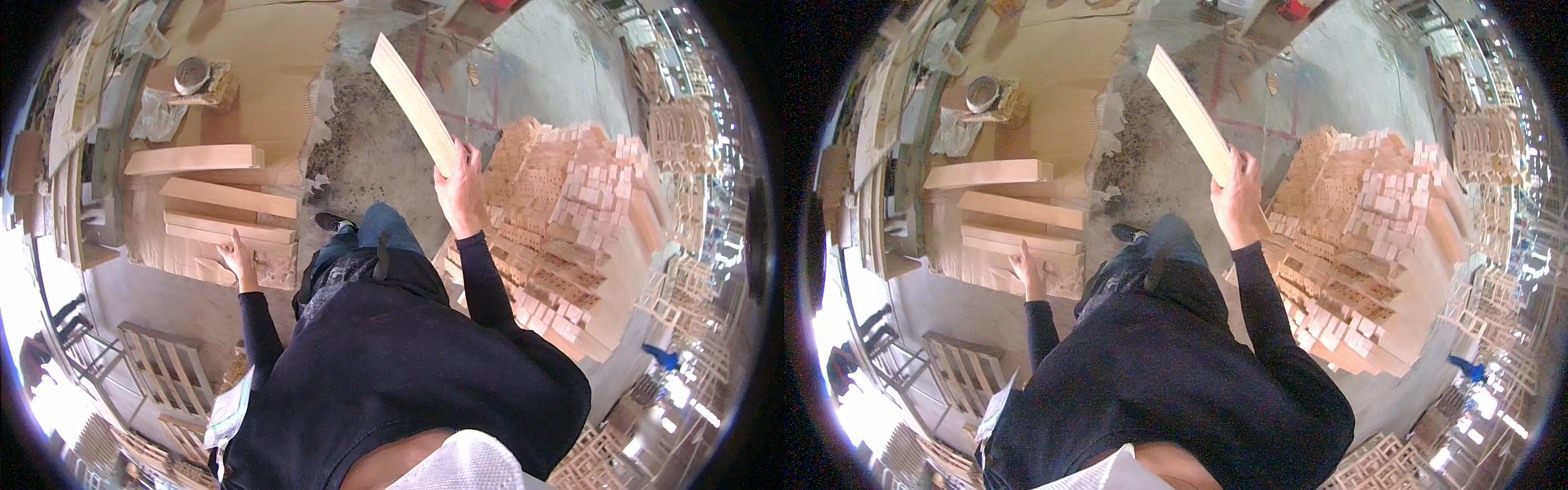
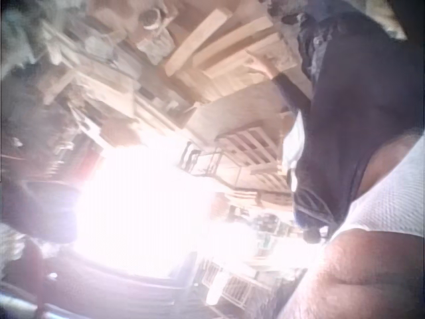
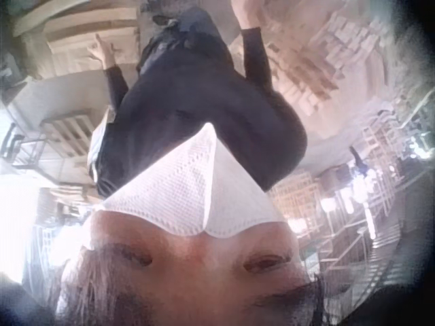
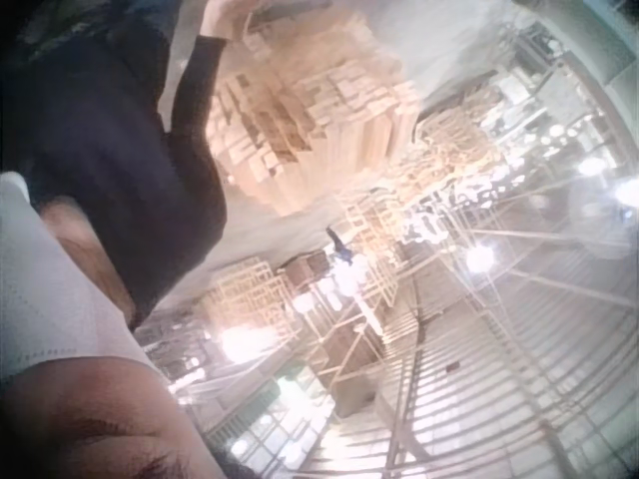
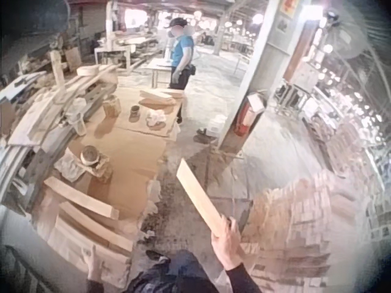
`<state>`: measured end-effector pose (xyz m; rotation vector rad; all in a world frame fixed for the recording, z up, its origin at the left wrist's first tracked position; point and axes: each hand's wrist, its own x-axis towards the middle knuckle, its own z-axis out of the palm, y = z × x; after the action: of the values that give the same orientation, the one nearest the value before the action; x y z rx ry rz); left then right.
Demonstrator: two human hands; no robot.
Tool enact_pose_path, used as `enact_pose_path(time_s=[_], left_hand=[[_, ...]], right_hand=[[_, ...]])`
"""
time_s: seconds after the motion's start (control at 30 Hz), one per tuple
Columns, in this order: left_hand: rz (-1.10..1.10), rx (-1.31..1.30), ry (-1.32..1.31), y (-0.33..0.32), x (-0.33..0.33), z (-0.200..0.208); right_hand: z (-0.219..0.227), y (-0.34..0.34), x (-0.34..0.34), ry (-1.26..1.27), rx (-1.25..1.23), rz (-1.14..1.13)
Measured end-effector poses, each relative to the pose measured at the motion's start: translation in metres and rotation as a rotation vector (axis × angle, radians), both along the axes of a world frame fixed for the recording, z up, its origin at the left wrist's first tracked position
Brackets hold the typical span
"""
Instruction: The person picks up wooden planks from a stack, carries them to a workbench, and places them down. They then return to the stack, pick up more planks, and repeat the process of carrying and stacking them.
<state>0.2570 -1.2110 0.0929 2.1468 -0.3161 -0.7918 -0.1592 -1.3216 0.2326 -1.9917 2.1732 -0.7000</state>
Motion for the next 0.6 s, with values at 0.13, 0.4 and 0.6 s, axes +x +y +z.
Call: enact_pose_path(time_s=[0.13,0.4,0.6], left_hand=[[0.001,0.005,0.07,0.012,0.006,-0.013],[-0.106,0.105,0.151,0.056,-0.045,-0.004],[-0.348,0.278,-0.007,0.092,-0.1,0.015]], right_hand=[[-0.011,0.026,-0.024,-0.139,-0.055,-0.065],[-0.053,0.134,-0.088,-0.403,0.312,-0.3],[-0.095,0.258,-0.119,-0.453,0.466,-0.408]])
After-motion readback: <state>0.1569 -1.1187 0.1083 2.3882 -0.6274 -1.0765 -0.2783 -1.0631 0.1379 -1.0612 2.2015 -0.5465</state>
